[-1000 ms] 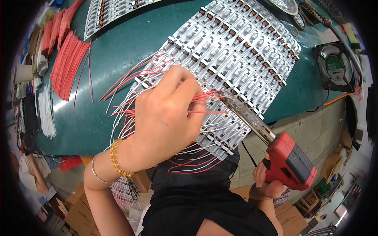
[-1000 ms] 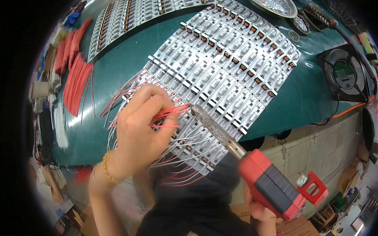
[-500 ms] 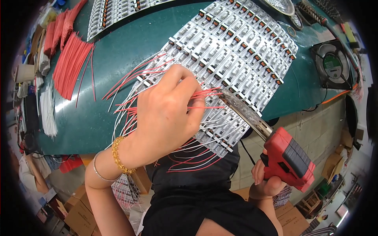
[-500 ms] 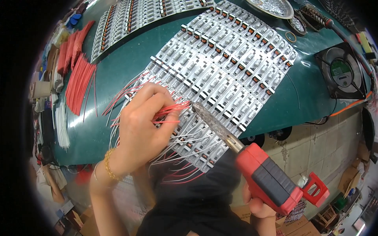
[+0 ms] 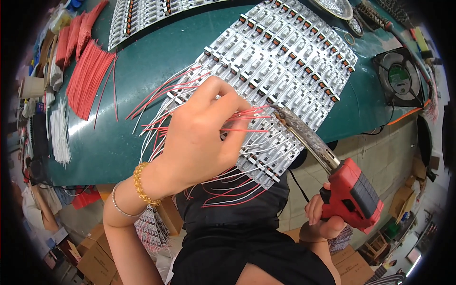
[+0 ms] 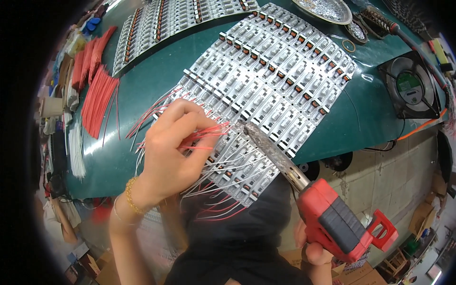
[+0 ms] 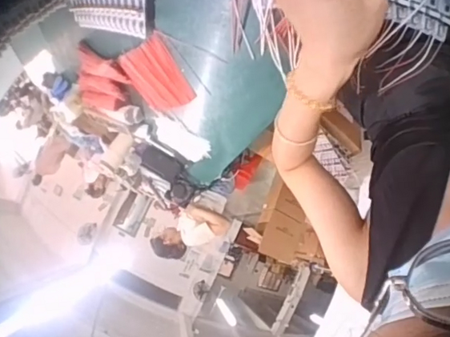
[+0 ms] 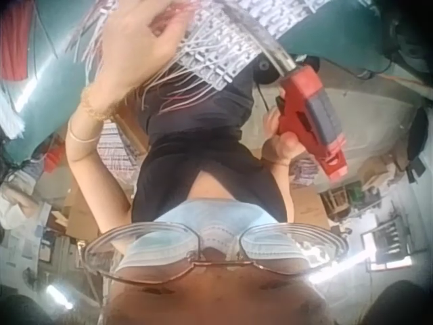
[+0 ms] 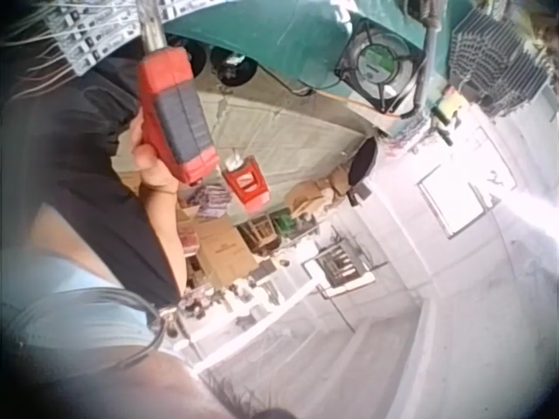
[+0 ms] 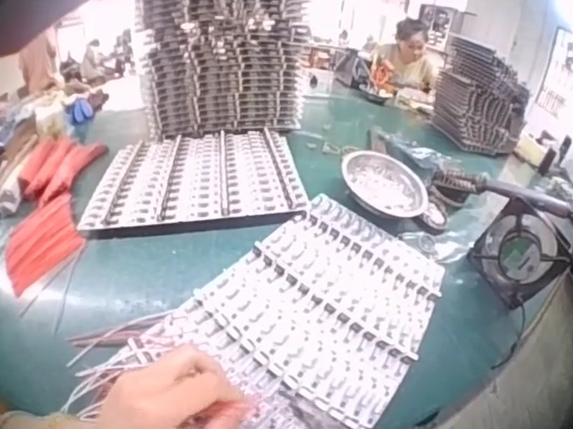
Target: The person places a circuit board panel on the table and solders red and white wires to it using a soldering iron.
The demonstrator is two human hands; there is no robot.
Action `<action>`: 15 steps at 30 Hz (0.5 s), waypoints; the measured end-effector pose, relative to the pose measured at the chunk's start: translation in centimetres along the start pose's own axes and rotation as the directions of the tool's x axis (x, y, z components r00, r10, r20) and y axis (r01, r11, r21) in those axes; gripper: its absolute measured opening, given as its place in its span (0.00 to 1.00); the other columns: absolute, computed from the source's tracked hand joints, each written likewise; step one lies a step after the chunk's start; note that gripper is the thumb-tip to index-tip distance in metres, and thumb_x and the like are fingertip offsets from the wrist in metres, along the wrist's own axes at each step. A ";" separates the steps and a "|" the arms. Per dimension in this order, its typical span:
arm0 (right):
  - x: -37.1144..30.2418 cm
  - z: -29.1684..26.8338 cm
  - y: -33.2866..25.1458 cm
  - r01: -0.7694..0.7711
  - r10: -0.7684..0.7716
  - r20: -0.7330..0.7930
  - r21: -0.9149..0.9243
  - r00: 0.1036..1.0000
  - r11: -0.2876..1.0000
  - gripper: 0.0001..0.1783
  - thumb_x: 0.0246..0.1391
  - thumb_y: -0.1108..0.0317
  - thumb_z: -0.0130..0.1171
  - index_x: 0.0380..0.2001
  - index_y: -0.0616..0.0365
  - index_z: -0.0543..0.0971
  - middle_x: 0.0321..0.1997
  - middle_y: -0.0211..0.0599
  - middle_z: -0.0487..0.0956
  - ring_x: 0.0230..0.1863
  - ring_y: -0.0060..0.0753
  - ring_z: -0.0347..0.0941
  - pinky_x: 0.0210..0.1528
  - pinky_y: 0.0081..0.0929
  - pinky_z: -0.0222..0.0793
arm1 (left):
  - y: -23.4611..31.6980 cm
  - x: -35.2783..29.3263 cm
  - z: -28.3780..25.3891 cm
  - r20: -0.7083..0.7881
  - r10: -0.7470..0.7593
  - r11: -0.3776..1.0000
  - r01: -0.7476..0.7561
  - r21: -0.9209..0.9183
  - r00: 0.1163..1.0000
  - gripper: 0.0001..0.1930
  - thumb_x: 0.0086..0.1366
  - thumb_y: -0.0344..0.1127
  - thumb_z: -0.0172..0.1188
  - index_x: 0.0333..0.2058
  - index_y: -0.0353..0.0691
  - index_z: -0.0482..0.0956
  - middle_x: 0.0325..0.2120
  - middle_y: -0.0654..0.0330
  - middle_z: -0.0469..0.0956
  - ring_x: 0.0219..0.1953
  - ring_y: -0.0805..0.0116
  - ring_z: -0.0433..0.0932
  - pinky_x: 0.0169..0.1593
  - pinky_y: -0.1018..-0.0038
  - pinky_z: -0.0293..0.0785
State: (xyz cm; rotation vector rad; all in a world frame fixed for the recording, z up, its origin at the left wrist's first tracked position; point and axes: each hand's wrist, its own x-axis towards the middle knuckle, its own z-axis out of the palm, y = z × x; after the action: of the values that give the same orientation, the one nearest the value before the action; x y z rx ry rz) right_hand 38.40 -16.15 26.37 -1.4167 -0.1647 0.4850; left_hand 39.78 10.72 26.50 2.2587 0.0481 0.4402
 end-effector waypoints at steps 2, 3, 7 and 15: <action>-0.1 -0.1 0.0 -0.005 0.006 -0.081 0.002 0.997 1.000 0.52 0.42 0.34 0.56 0.53 0.72 0.58 0.08 0.25 0.63 0.09 0.21 0.59 0.14 0.18 0.57 | -0.1 0.1 -0.1 0.020 0.012 1.000 -0.011 -0.021 1.000 0.04 0.48 0.23 0.60 0.24 0.34 0.74 0.25 0.59 0.70 0.20 0.67 0.72 0.23 0.75 0.67; -0.1 -0.6 0.1 0.002 -0.001 -0.020 0.010 1.000 1.000 0.52 0.42 0.33 0.55 0.53 0.72 0.58 0.08 0.25 0.63 0.09 0.21 0.60 0.14 0.18 0.57 | -0.1 -0.1 -0.2 0.035 0.017 0.999 -0.016 -0.036 0.999 0.04 0.48 0.22 0.61 0.25 0.33 0.75 0.24 0.59 0.71 0.22 0.71 0.70 0.23 0.79 0.65; -0.6 -1.3 0.6 0.053 -0.053 -0.004 0.000 0.999 0.999 0.53 0.42 0.32 0.54 0.53 0.72 0.58 0.08 0.25 0.64 0.09 0.21 0.61 0.14 0.18 0.58 | 0.9 -0.3 0.3 0.047 -0.091 0.996 0.091 -0.002 0.995 0.04 0.48 0.22 0.61 0.24 0.33 0.75 0.24 0.59 0.70 0.21 0.70 0.70 0.24 0.78 0.65; -0.5 -1.5 0.6 -0.017 0.017 0.052 -0.004 0.998 1.000 0.49 0.40 0.32 0.55 0.47 0.71 0.62 0.08 0.25 0.63 0.09 0.21 0.60 0.15 0.18 0.58 | 0.1 -0.6 1.4 -0.003 0.037 0.984 -0.036 0.174 0.999 0.06 0.45 0.26 0.60 0.22 0.36 0.70 0.24 0.60 0.67 0.17 0.64 0.70 0.18 0.71 0.65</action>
State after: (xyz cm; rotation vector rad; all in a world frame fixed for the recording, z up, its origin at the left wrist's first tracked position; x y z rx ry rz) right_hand 38.43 -17.71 25.59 -1.4101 -0.1957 0.5362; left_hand 39.64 9.49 25.54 2.4334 0.0500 0.4785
